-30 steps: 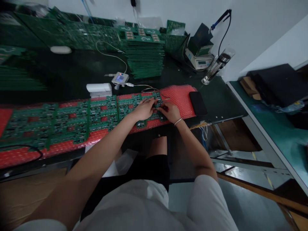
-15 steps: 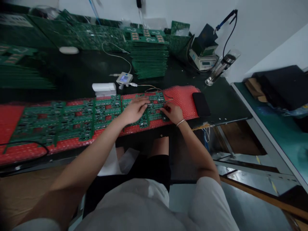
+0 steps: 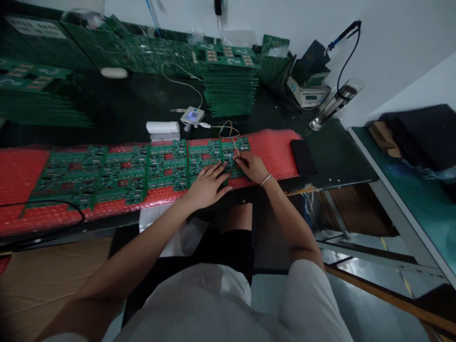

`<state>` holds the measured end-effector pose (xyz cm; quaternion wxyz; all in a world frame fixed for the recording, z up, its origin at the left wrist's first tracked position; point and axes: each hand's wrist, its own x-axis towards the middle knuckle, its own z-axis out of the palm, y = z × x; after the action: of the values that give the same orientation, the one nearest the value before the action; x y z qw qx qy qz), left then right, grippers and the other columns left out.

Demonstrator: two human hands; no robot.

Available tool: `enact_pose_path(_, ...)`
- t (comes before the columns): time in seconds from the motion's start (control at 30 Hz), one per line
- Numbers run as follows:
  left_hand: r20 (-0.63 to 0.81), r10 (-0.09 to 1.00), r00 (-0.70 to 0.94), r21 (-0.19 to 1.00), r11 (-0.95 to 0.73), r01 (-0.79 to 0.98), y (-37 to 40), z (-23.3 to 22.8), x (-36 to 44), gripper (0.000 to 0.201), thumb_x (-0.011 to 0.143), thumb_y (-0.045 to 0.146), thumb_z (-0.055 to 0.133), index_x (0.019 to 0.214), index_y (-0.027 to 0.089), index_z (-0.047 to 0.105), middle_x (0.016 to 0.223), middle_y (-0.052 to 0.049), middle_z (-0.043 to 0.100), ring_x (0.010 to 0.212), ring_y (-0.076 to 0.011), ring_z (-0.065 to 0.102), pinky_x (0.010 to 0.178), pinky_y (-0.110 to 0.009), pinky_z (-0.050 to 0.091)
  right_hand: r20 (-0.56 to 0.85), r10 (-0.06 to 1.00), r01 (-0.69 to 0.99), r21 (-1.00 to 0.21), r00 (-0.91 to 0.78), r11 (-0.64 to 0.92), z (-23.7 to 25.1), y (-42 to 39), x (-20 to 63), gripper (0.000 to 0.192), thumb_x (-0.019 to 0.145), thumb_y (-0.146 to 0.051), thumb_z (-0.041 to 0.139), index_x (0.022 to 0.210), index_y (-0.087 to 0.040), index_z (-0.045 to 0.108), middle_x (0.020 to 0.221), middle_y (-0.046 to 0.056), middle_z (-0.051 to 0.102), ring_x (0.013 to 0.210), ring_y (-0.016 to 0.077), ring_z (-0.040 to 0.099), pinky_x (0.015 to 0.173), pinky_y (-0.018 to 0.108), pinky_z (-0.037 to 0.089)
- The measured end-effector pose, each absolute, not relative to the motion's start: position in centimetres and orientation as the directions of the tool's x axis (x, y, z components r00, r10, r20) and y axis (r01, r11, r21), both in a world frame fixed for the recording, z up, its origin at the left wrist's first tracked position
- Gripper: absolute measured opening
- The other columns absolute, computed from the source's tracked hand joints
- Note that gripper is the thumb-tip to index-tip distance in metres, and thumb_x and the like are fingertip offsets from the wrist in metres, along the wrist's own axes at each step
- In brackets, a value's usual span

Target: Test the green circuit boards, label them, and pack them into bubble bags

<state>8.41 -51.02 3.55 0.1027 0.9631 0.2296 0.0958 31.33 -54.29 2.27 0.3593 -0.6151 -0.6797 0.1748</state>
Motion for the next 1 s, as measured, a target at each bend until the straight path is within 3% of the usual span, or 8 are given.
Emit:
enact_pose_path(0.37,0.158,0.467,0.87,0.256,-0.87,0.421,-51.3,3.1,8.4,0.045,0.101,0.042,0.058,0.135,0.014,0.062,0.158,-0.018,0.041,0.151,-0.034,0.033,0.123,-0.052,0.028,0.315,0.942,0.761,-0.582,-0.112,0.285,2.7,-53.8,31.3,0.02,0.1,-0.034,0.049,0.102,-0.023,0.066,0.105,0.01,0.072,0.102,0.0243,0.067,0.095,0.041,0.053)
enact_pose_path(0.53,0.162,0.474,0.865,0.275,-0.864,0.422,-51.4,3.2,8.5,0.043,0.1,0.041,0.059,0.134,0.016,0.063,0.159,-0.018,0.041,0.15,-0.0339,0.034,0.123,-0.053,0.028,0.31,0.946,0.784,-0.562,-0.096,0.263,2.1,-53.5,31.5,0.021,0.098,-0.036,0.053,0.102,-0.023,0.068,0.106,0.01,0.073,0.104,0.0251,0.067,0.096,0.042,0.053)
enact_pose_path(0.73,0.16,0.463,0.872,0.201,-0.88,0.43,-51.6,3.0,8.4,0.048,0.101,0.044,0.056,0.137,0.014,0.06,0.159,-0.018,0.041,0.151,-0.033,0.032,0.124,-0.052,0.027,0.287,0.958,0.76,-0.618,-0.02,0.202,1.7,-53.3,31.6,0.024,0.095,-0.037,0.058,0.111,-0.022,0.067,0.106,0.009,0.074,0.098,0.0242,0.069,0.089,0.04,0.055)
enact_pose_path(1.0,0.156,0.455,0.877,0.159,-0.887,0.432,-51.8,2.9,8.4,0.052,0.102,0.047,0.054,0.14,0.013,0.058,0.159,-0.019,0.04,0.152,-0.0338,0.031,0.125,-0.051,0.026,0.268,0.963,0.707,-0.683,0.006,0.186,1.9,-53.3,31.5,0.025,0.091,-0.035,0.059,0.109,-0.02,0.068,0.104,0.01,0.075,0.094,0.0237,0.071,0.085,0.039,0.056)
